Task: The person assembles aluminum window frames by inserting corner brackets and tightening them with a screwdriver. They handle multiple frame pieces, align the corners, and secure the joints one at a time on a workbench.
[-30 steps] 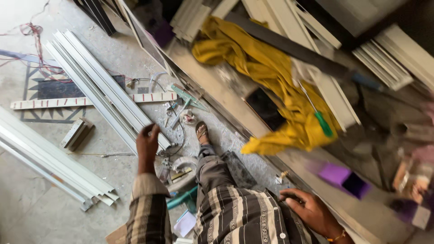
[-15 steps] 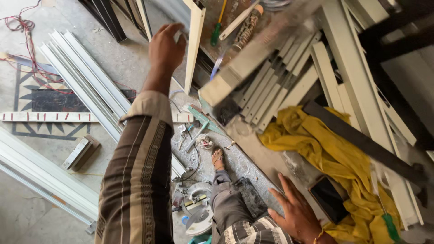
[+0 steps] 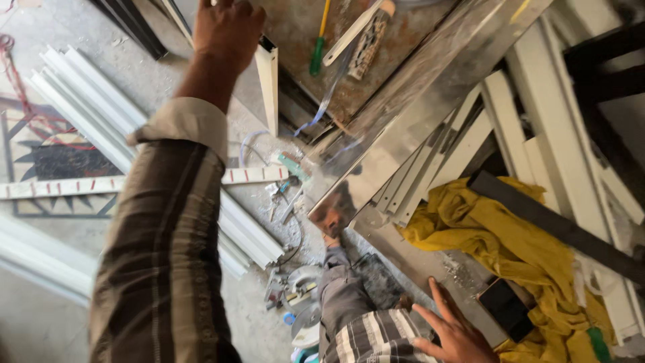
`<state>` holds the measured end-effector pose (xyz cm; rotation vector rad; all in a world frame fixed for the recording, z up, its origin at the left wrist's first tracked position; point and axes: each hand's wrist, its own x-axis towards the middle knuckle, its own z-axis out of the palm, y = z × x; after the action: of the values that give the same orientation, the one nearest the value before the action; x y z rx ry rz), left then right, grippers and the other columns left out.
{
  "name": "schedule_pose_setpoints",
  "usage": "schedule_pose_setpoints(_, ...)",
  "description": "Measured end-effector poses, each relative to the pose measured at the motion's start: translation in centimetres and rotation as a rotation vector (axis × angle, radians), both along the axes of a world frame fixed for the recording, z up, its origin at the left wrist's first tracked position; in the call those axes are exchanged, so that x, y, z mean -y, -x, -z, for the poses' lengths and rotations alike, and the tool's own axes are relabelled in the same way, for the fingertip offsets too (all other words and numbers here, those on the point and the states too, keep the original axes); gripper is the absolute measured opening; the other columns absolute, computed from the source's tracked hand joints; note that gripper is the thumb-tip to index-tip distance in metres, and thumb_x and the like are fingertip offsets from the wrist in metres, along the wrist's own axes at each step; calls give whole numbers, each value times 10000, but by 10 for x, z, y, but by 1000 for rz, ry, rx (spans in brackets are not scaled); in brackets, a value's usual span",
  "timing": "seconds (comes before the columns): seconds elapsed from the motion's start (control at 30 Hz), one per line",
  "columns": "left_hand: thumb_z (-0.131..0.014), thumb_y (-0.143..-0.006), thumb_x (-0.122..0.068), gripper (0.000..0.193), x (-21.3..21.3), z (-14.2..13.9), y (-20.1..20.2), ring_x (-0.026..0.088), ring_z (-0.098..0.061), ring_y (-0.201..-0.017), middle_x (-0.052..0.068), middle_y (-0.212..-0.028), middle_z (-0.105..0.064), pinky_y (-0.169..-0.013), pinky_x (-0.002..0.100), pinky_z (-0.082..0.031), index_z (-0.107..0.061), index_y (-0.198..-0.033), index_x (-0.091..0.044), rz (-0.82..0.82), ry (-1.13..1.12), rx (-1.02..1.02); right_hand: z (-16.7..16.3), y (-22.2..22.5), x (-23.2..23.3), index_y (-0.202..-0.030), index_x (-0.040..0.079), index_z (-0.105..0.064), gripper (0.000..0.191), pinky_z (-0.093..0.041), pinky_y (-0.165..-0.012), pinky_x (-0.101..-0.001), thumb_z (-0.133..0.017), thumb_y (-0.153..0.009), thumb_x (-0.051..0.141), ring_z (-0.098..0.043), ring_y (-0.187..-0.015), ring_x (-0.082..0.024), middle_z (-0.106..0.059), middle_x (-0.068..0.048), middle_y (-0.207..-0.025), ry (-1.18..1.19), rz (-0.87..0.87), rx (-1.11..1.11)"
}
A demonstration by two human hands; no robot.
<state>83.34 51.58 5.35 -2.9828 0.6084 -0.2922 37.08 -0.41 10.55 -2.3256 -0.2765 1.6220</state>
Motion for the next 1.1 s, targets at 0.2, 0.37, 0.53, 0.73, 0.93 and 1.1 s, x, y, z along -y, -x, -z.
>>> schedule_pose_setpoints(0.2, -687, -936, -162, 192, -65, -14, 61, 264, -658, -1202, 5, -1112, -746, -1022, 739, -357, -803, -965, -312, -22, -248, -196, -14, -6, -12, -1563, 240, -417, 831, -207, -1215, -497, -663, -871, 628, 38, -1552, -389, 154, -167, -1725, 35, -29, 14)
schedule_pose_setpoints(0.37, -638, -1070, -255, 183, -105, -47, 124, 190, -641, -1268, -73, -1144, -728, -1173, 755, -284, -776, -971, -324, 69, -332, -104, -28, -8, -15, -1550, 247, -456, 824, -271, -1196, -466, -714, -826, 544, -63, -1551, -361, 87, -126, -1746, -18, 62, 64)
schedule_pose_setpoints(0.53, -600, -1062, -259, 192, -114, -102, 199, 174, -623, -1332, -103, -1244, -710, -1188, 685, -325, -772, -1058, -346, 35, -439, -201, -34, -4, -16, -1490, 237, -531, 756, -310, -1176, -456, -740, -804, 476, -162, -1538, -362, -22, -125, -1739, -67, 46, 249)
schedule_pose_setpoints(0.73, -596, -1010, -262, 230, -45, -185, 289, 200, -631, -1304, -73, -1286, -707, -1082, 555, -466, -769, -1136, -346, 22, -505, -297, -54, 33, 0, -1373, 150, -597, 617, -382, -1142, -431, -707, -839, 437, -377, -1475, -302, -310, -104, -1651, -239, 200, 356)
schedule_pose_setpoints(0.93, -631, -989, -220, 229, 52, -227, 395, 173, -687, -1209, -99, -1221, -736, -987, 443, -552, -789, -1074, -363, -30, -595, -339, -78, 117, 62, -1359, 126, -609, 578, -461, -1098, -394, -704, -875, 427, -582, -1356, -267, -626, -105, -1447, -540, 271, 315)
schedule_pose_setpoints(1.1, -639, -1039, -228, 200, 137, -220, 512, 150, -725, -1118, -86, -1171, -754, -893, 379, -598, -795, -1064, -351, -48, -617, -299, -72, 222, 154, -1390, 134, -600, 609, -490, -1080, -390, -715, -869, 427, -608, -1328, -254, -641, -101, -1427, -570, 293, 210)
